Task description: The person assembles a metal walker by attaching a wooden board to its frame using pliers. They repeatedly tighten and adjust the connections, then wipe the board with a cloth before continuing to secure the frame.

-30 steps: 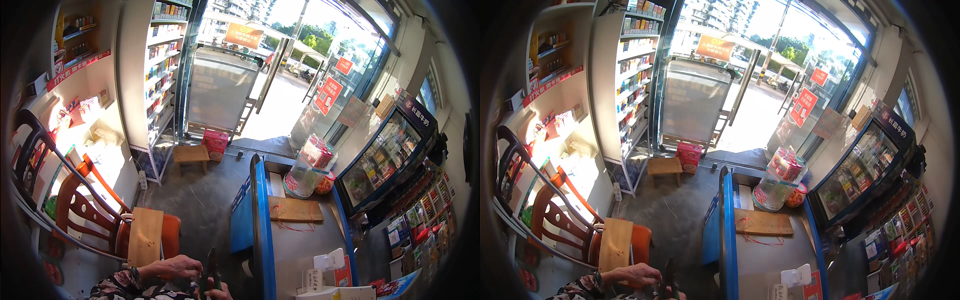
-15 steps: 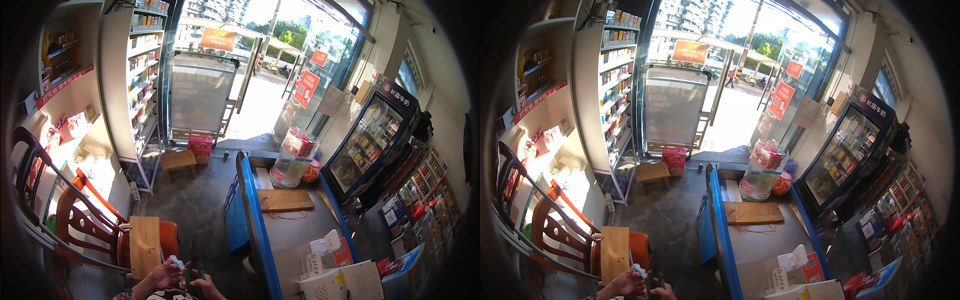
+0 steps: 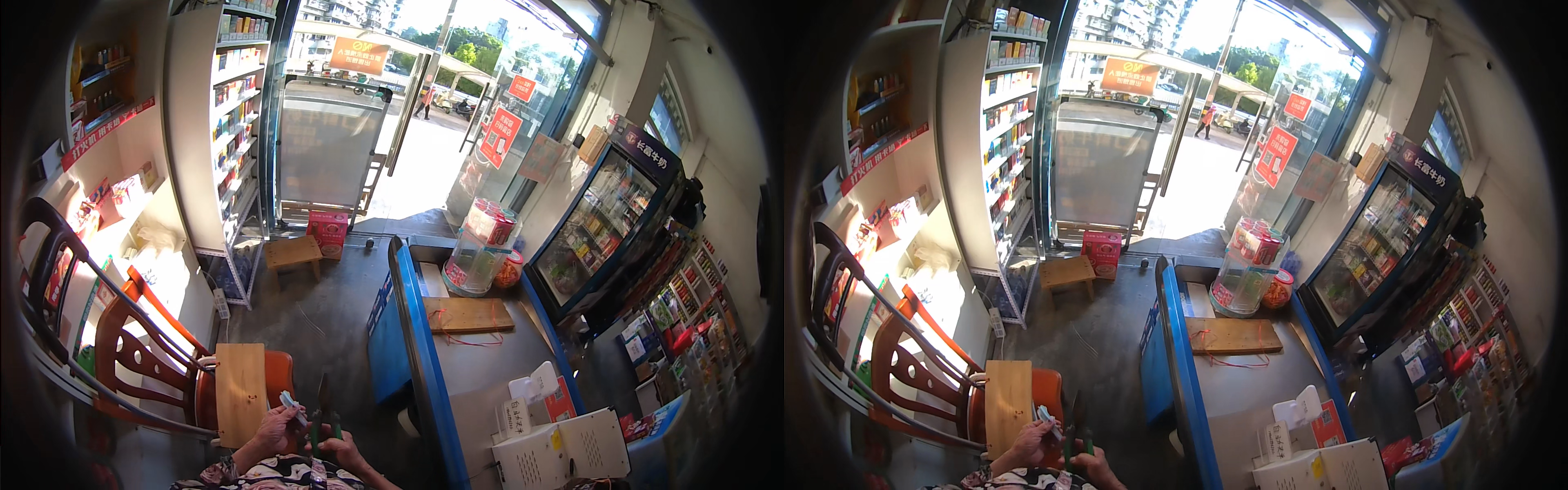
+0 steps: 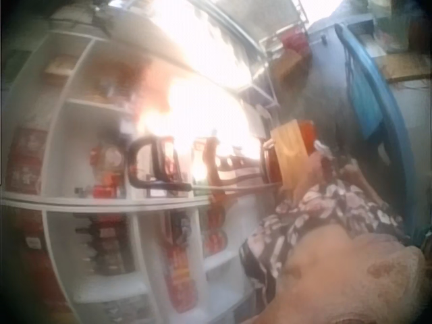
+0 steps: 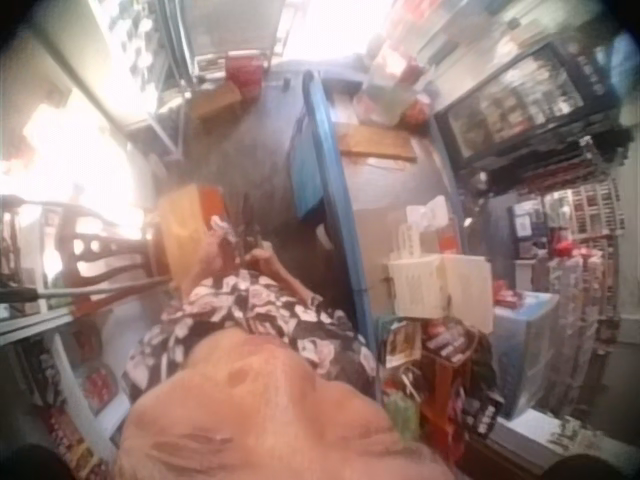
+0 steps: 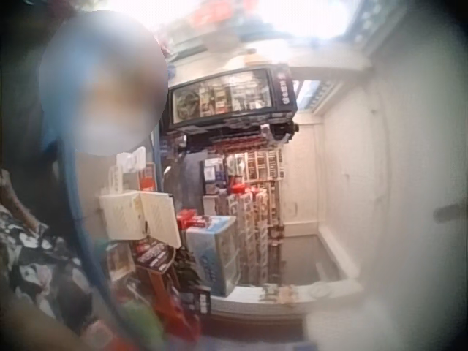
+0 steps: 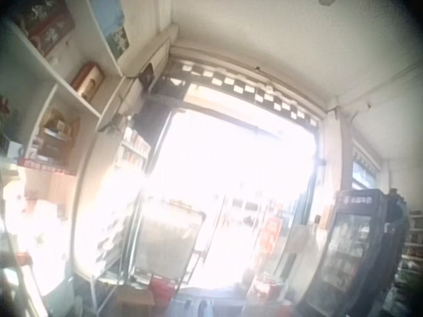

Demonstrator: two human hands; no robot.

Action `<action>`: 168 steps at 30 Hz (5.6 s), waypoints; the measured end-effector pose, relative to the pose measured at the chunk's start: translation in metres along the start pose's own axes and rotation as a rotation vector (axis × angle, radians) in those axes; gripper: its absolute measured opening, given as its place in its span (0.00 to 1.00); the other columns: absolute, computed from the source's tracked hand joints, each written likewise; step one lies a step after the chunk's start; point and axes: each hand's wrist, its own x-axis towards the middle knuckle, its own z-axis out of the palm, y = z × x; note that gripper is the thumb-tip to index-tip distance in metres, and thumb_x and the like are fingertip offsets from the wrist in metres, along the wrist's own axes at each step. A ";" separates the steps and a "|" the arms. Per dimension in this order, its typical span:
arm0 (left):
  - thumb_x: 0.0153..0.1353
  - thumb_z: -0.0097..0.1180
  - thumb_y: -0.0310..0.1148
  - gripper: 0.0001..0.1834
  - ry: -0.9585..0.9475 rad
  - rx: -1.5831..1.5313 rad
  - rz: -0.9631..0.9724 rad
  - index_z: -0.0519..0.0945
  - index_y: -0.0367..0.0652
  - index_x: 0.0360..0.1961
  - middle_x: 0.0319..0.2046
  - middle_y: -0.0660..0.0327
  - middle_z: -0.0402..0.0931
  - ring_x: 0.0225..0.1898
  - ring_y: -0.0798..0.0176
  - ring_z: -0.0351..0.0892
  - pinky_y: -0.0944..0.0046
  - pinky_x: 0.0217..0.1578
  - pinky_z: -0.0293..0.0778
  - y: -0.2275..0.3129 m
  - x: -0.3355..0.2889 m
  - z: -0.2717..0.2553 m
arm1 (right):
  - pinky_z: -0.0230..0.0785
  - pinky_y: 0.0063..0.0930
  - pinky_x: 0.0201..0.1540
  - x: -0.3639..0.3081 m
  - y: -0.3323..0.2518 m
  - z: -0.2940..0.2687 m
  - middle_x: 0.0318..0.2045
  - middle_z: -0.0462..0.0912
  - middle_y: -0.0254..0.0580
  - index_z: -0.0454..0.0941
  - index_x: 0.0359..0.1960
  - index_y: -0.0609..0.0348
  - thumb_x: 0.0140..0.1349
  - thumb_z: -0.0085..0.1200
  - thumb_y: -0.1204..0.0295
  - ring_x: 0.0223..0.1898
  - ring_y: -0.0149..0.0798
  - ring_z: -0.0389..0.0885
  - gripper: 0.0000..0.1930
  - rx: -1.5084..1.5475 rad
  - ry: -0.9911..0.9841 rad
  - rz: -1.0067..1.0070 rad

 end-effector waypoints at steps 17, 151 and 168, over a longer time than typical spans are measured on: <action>0.59 0.58 0.30 0.07 -0.144 0.693 -0.043 0.79 0.37 0.34 0.27 0.67 0.77 0.26 0.76 0.72 0.75 0.26 0.69 0.019 0.004 -0.008 | 0.75 0.33 0.39 -0.006 -0.021 0.021 0.36 0.78 0.49 0.66 0.56 0.67 0.49 0.43 0.78 0.34 0.40 0.79 0.27 -0.016 0.096 -0.057; 0.65 0.48 0.36 0.12 0.124 0.397 -0.002 0.77 0.38 0.38 0.24 0.64 0.77 0.20 0.72 0.73 0.73 0.20 0.69 -0.039 0.032 -0.034 | 0.75 0.28 0.34 -0.035 -0.032 -0.078 0.36 0.76 0.45 0.66 0.54 0.67 0.53 0.47 0.78 0.32 0.34 0.77 0.23 0.148 0.397 -0.126; 0.60 0.52 0.29 0.08 0.049 0.600 0.017 0.79 0.36 0.35 0.27 0.65 0.77 0.27 0.74 0.73 0.72 0.29 0.69 -0.077 0.066 -0.018 | 0.69 0.26 0.43 -0.034 -0.019 -0.043 0.34 0.79 0.42 0.74 0.42 0.64 0.55 0.51 0.77 0.37 0.31 0.77 0.12 -0.575 0.243 -0.197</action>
